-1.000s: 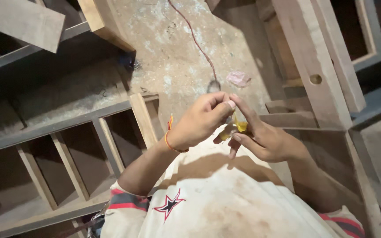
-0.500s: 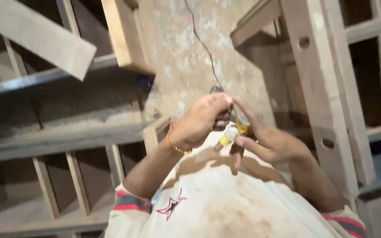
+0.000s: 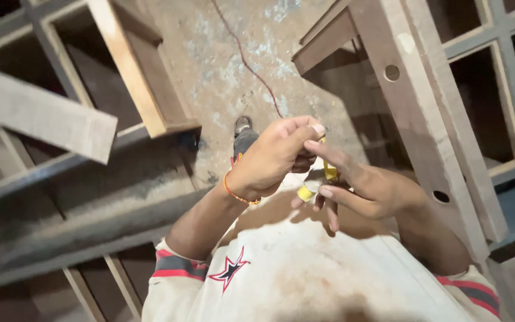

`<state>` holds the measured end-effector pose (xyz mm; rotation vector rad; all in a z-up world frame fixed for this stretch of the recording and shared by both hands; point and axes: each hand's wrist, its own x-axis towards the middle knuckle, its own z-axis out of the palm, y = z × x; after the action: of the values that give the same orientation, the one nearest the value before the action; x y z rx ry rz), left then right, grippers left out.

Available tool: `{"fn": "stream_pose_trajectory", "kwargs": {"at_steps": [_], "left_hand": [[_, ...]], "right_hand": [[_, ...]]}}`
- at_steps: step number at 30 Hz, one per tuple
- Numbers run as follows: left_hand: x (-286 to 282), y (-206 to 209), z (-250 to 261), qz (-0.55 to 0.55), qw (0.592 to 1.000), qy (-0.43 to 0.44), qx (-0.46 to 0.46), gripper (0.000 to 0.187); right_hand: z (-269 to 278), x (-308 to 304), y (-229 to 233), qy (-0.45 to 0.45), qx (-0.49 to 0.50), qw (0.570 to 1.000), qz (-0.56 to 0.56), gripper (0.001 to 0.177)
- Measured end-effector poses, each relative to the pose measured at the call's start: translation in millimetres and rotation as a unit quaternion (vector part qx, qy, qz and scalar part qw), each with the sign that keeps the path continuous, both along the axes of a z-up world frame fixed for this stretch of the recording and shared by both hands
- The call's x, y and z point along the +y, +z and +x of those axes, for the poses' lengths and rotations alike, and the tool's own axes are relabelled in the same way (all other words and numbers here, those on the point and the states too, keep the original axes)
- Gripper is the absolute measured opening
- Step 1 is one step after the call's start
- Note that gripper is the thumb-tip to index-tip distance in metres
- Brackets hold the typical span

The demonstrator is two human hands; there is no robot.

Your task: The person uses a handheld electric sander to smooth the edges of a wooden furniture frame. After sanding, the person picks up a roll of yellow tape and wraps it around their finger.

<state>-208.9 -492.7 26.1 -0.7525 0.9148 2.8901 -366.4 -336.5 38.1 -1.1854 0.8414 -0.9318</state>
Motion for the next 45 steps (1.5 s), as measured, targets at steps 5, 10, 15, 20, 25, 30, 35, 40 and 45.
{"fn": "stream_pose_trajectory", "kwargs": {"at_steps": [5,10,15,20,25,30,35,40,45], "left_hand": [[-33,8,-22,-0.009,0.997,-0.079,-0.002,0.017],[-58,11,-41,-0.039,0.986,-0.163,-0.012,0.017],[-68,13,-53,-0.039,0.971,-0.236,0.007,0.018],[-70,9,-68,-0.031,0.952,-0.303,0.003,0.017],[-69,9,-71,-0.028,0.942,-0.334,0.024,0.017],[-69,11,-74,-0.042,0.929,-0.367,0.031,0.019],[-68,11,-76,-0.018,0.927,-0.373,0.03,0.017],[-73,10,-74,-0.03,0.93,-0.365,0.019,0.016],[-90,1,-82,-0.025,0.959,-0.279,0.043,0.019]], "right_hand": [[8,-9,0,-0.067,-0.01,0.997,-0.025,0.072],[34,-7,-4,-0.15,-0.078,0.985,0.026,0.071],[56,-4,-2,-0.245,-0.114,0.963,0.021,0.067],[73,-6,7,-0.285,-0.121,0.951,0.016,0.068],[88,-4,11,-0.325,-0.11,0.939,0.031,0.07],[99,-6,10,-0.352,-0.102,0.93,0.0,0.068],[103,-9,12,-0.361,-0.089,0.928,0.013,0.066],[99,-13,12,-0.343,-0.067,0.937,0.009,0.066],[100,-22,16,-0.192,0.144,0.965,0.111,0.084]]}}
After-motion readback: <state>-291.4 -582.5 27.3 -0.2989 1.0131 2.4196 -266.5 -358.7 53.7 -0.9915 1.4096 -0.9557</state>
